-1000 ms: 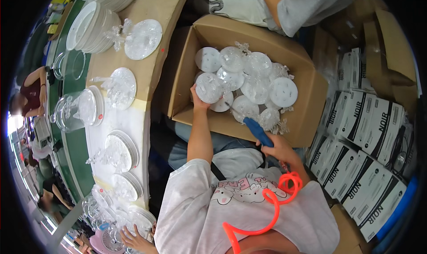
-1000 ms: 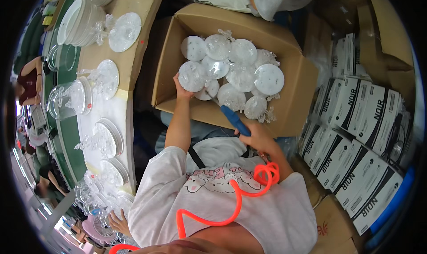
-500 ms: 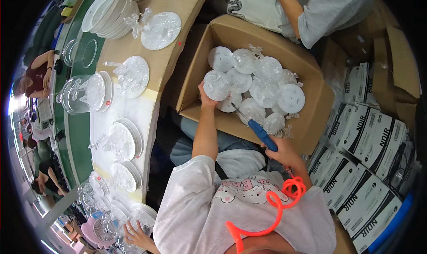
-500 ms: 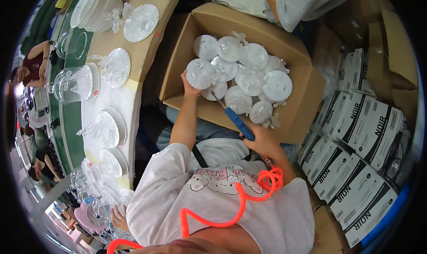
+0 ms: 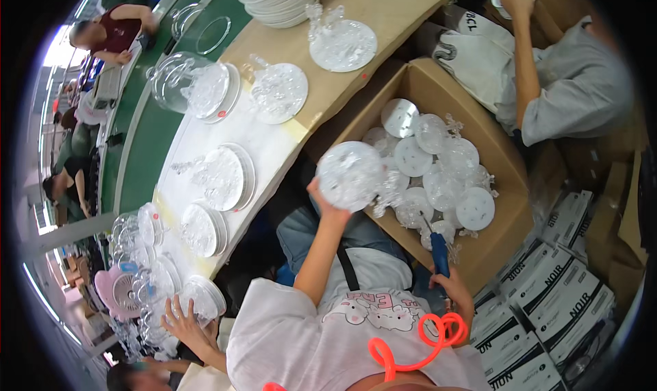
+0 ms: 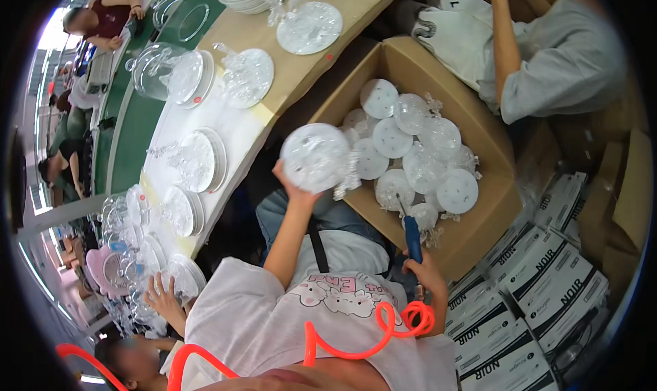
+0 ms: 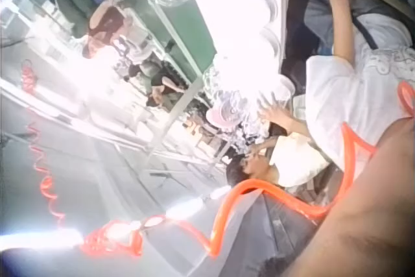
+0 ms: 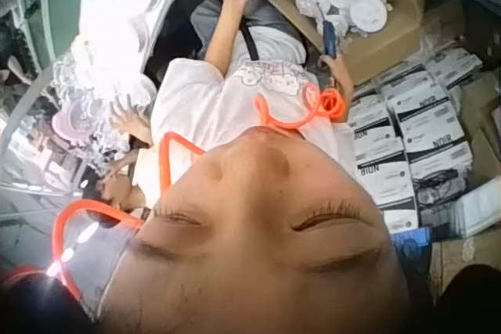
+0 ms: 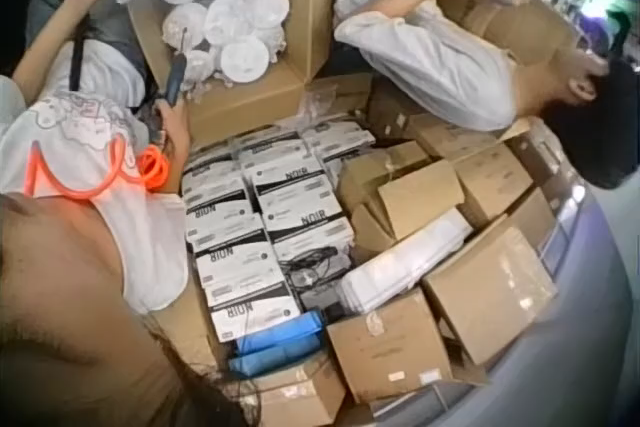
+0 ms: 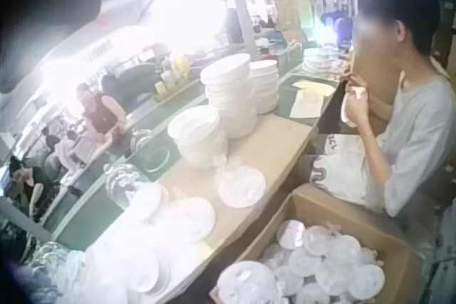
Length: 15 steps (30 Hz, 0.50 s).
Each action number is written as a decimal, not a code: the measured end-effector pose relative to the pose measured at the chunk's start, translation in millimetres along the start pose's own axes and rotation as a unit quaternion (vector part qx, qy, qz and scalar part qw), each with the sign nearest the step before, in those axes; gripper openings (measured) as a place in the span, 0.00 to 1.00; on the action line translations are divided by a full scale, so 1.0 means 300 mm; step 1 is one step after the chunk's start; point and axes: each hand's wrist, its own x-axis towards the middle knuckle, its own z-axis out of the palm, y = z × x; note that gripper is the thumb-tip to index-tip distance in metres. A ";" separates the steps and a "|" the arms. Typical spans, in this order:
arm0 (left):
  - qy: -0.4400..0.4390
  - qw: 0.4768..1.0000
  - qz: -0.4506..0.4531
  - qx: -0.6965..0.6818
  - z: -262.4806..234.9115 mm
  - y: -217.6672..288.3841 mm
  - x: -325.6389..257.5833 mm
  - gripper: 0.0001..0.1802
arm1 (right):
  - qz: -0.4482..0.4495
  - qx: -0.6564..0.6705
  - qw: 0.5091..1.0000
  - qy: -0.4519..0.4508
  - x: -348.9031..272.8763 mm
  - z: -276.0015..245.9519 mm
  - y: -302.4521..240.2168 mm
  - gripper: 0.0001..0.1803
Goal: The recorder assembles decorative light fixtures by applying glue and attaching glass components to a circular base.
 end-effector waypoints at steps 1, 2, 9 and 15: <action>0.004 0.999 0.043 -0.019 -0.009 0.064 -0.056 0.37 | 0.012 0.031 0.999 0.022 0.008 0.002 0.003 0.14; -0.029 0.998 0.056 -0.011 0.016 0.128 -0.106 0.38 | 0.009 0.049 0.998 0.024 0.015 0.021 -0.042 0.14; -0.087 0.980 0.177 -0.034 0.030 0.367 -0.068 0.46 | -0.077 -0.067 0.992 -0.077 0.105 0.104 -0.217 0.15; -0.127 0.976 0.177 0.020 0.105 0.452 -0.074 0.45 | -0.062 -0.041 0.996 -0.047 0.091 0.103 -0.203 0.15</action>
